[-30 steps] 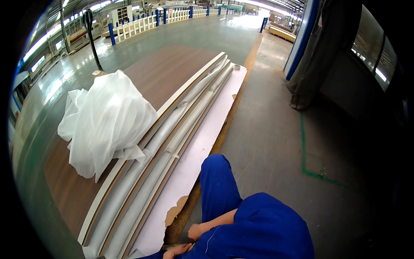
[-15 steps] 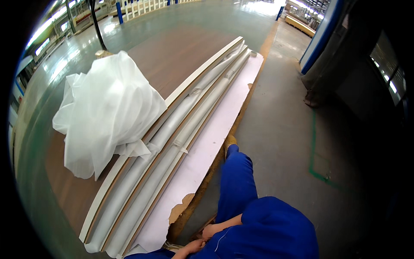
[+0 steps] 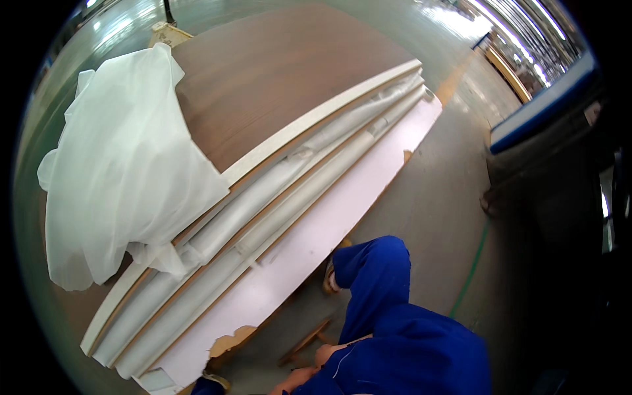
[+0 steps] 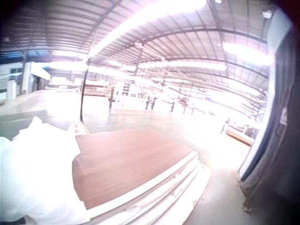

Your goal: The person wraps a stack of flat panels with white protective paper and secures them with tape. They place paper between layers, fold edges, and apply tape along the sides to hold the wrapping in place.

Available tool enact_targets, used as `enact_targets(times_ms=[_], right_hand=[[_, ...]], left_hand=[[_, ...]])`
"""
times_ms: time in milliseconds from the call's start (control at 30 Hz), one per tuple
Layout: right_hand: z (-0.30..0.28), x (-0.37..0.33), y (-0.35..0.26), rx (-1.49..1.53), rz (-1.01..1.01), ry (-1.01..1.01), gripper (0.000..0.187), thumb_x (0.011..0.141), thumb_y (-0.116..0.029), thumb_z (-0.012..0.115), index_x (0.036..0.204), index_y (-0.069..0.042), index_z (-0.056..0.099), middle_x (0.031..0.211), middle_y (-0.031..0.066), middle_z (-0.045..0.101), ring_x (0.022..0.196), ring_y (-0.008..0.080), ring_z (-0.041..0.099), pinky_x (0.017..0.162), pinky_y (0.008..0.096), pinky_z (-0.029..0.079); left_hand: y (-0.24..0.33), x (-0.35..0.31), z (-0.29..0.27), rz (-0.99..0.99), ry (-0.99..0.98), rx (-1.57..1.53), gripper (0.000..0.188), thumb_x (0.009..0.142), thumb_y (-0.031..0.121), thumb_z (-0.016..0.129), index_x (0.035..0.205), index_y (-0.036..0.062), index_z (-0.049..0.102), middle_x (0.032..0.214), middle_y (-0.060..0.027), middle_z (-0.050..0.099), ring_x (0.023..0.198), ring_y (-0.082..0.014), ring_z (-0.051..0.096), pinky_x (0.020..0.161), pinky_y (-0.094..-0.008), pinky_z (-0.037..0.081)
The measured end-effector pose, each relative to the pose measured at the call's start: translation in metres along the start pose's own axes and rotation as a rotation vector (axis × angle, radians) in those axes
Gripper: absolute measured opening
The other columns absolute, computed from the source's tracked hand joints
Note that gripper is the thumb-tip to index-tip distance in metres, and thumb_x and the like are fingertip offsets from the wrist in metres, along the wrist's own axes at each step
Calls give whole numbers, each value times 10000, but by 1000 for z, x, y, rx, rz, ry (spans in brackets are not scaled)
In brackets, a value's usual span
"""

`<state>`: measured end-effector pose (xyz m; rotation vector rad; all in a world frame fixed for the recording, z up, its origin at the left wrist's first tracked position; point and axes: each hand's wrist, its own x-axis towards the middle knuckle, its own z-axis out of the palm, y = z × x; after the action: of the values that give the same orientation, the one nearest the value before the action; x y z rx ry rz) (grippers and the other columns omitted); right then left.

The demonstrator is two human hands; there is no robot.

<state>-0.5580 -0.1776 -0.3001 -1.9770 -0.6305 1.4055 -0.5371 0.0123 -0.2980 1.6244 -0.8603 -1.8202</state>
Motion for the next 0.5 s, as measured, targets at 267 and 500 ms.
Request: enact_targets(times_ms=[267,500], right_hand=[[-50,-160,135,-209,-24,-7,391,856,-389,535,948,-45,696,968,180,680,911,346,654,720,468,521],[-74,-259,241,-414,59,80,397,849,-406,534,929,-53,697,955,167,685,911,339,656,725,463,521]], left_hand=[[103,158,24,74,207,69,459,969,467,378,1212,115,547,1055,-222,632,969,-385,610,827,-416,478],[214,284,-29,130,13,412,541,927,534,383,1075,80,637,1051,-199,644,977,-378,613,837,-435,483]])
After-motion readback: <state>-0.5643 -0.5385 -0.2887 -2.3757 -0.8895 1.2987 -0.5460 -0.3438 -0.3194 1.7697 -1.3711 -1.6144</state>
